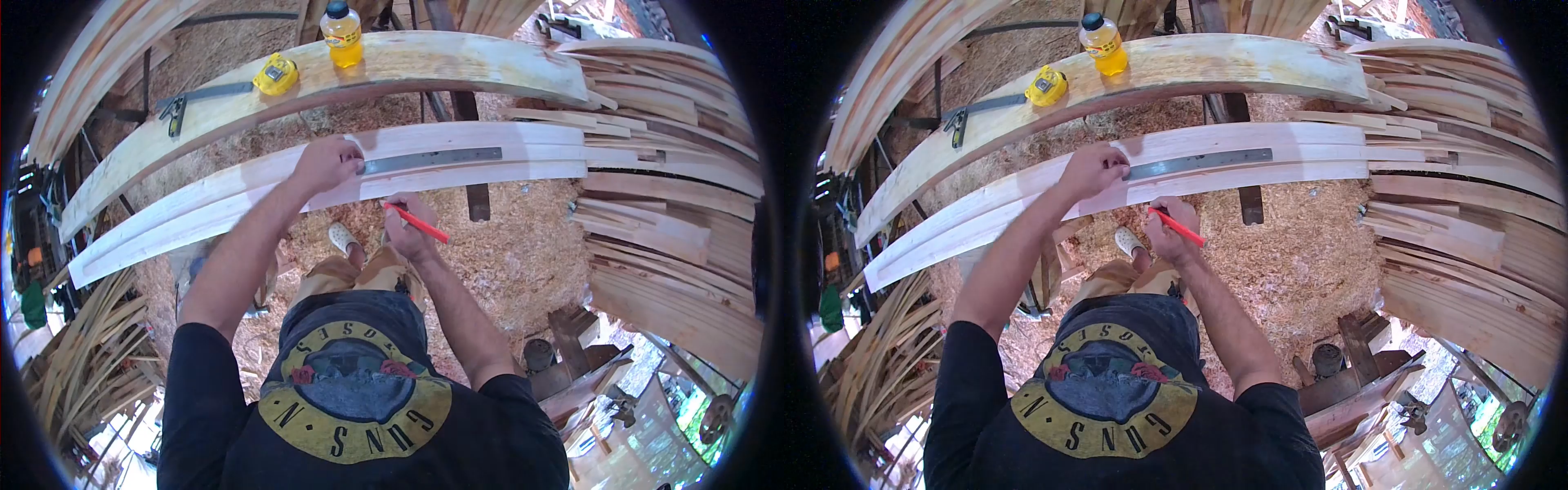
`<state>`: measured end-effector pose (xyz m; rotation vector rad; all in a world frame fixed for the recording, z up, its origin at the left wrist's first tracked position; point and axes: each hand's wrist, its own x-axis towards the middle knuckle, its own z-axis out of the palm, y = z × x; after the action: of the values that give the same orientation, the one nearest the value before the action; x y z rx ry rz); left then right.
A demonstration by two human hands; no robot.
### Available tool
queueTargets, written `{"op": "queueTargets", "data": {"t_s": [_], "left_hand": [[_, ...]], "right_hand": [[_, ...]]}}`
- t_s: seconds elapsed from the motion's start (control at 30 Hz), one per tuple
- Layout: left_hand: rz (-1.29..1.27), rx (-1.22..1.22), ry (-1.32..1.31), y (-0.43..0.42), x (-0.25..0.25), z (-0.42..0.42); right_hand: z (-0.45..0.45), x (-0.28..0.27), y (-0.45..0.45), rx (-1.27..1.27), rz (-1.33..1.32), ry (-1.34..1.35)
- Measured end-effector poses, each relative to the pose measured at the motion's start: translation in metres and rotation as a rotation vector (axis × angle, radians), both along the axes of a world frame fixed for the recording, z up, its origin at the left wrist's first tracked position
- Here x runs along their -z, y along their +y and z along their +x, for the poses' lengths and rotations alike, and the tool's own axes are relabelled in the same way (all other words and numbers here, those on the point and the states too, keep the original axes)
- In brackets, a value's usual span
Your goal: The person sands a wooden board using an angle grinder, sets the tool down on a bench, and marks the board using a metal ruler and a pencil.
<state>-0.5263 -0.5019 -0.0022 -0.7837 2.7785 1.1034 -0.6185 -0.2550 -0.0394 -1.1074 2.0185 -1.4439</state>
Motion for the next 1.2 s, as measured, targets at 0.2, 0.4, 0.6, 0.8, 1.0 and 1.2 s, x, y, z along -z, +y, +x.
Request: {"op": "queueTargets", "data": {"t_s": [0.2,0.4,0.6,0.8,1.0,1.2], "left_hand": [[0.028,0.156,-0.18,-0.023,-0.001,-0.02],[0.036,0.124,-0.218,-0.018,-0.006,-0.02],[0.018,0.114,-0.213,-0.017,-0.002,-0.018],[0.024,0.102,-0.213,-0.017,0.004,-0.018],[0.019,0.111,-0.206,-0.017,0.001,-0.019],[0.012,0.114,-0.198,-0.016,-0.003,-0.019]], "right_hand": [[0.008,-0.013,-0.032,0.062,-0.085,0.08],[0.014,-0.013,-0.057,0.041,-0.195,0.131],[0.012,-0.01,-0.06,0.019,-0.2,0.191],[0.013,-0.011,-0.062,0.021,-0.172,0.181],[0.012,-0.011,-0.063,0.015,-0.184,0.212],[0.011,-0.011,-0.064,0.005,-0.208,0.214]]}}
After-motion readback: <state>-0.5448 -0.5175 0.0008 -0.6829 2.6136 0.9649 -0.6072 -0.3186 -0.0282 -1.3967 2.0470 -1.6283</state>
